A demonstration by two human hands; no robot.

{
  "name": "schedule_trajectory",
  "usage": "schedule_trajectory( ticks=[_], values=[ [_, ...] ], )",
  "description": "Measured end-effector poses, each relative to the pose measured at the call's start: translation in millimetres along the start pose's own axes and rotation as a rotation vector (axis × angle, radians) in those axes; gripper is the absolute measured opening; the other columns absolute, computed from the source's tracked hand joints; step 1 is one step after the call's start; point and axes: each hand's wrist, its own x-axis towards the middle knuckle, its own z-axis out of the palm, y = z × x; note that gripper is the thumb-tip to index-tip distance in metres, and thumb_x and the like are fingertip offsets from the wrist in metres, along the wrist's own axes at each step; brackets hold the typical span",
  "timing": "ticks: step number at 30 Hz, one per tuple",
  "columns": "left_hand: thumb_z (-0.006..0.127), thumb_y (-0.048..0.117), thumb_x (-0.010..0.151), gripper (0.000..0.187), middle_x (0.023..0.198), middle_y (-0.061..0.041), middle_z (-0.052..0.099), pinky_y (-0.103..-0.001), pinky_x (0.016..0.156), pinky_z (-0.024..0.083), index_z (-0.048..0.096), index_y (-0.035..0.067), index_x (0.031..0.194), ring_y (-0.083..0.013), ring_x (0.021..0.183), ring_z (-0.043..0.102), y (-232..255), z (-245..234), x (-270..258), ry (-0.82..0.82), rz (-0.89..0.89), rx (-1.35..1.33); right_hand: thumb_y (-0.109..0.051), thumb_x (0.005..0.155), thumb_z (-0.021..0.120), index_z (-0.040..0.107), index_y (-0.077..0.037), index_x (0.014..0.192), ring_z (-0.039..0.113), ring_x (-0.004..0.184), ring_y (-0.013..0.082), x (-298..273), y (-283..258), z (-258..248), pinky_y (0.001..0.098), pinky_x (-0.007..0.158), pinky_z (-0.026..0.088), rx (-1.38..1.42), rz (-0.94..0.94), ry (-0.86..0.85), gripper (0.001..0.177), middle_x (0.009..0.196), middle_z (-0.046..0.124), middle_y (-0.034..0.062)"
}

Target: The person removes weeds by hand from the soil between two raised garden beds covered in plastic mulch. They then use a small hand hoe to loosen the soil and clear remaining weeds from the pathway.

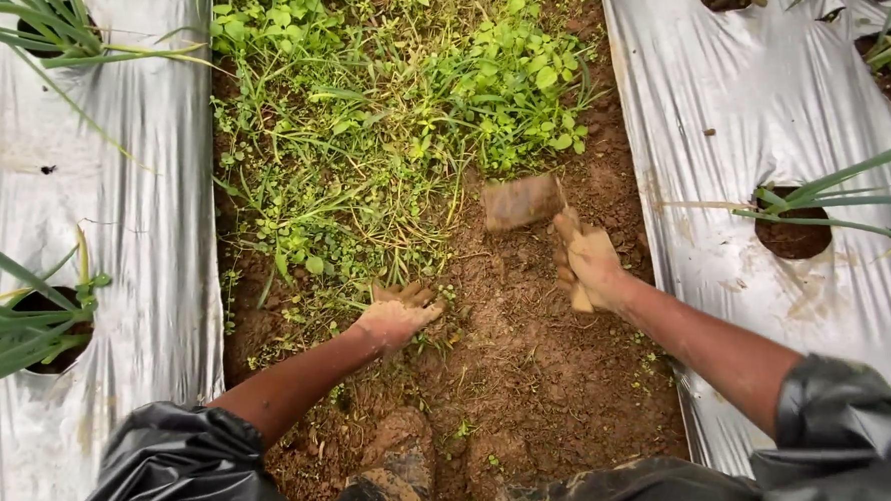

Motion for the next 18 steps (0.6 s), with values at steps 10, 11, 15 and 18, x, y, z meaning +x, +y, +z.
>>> schedule_trajectory(
  ticks=[10,11,15,18],
  values=[
    [0.059,0.004,0.093,0.063,0.140,-0.012,0.052,-0.055,0.109,0.036,0.039,0.024,0.149,-0.0301,0.134,0.042,-40,79,25,0.468,0.233,0.259,-0.047,0.107,0.051,0.047,-0.016,0.105,0.048,0.038,0.0121,45,43,75,0.0274,0.031,0.045,0.073,0.058,0.070,0.031,0.058,0.053,-0.0046],
    [0.055,0.002,0.093,0.065,0.143,-0.013,0.052,-0.052,0.115,0.030,0.036,0.025,0.150,-0.0296,0.139,0.040,-43,83,32,0.389,0.225,0.289,-0.047,0.107,0.051,0.047,-0.016,0.108,0.048,0.039,0.0118,39,40,75,0.0273,0.031,0.044,0.082,0.100,0.054,0.030,0.059,0.053,-0.0048],
    [0.065,0.023,0.097,0.074,0.158,-0.014,0.034,-0.052,0.123,0.013,0.022,0.026,0.157,-0.0321,0.150,0.024,-41,98,51,0.312,0.184,0.290,-0.042,0.110,0.042,0.048,-0.017,0.100,0.048,0.040,0.0090,63,46,63,0.0250,0.033,0.047,0.173,0.054,0.053,0.027,0.059,0.051,-0.0068],
    [0.060,0.016,0.097,0.078,0.164,-0.014,0.024,-0.055,0.124,0.006,0.017,0.028,0.160,-0.0327,0.154,0.015,-37,88,49,0.238,0.151,0.264,-0.036,0.110,0.041,0.045,-0.017,0.102,0.048,0.040,0.0089,58,49,70,0.0248,0.033,0.047,0.246,0.015,0.088,0.021,0.060,0.051,-0.0062]
  ],
)
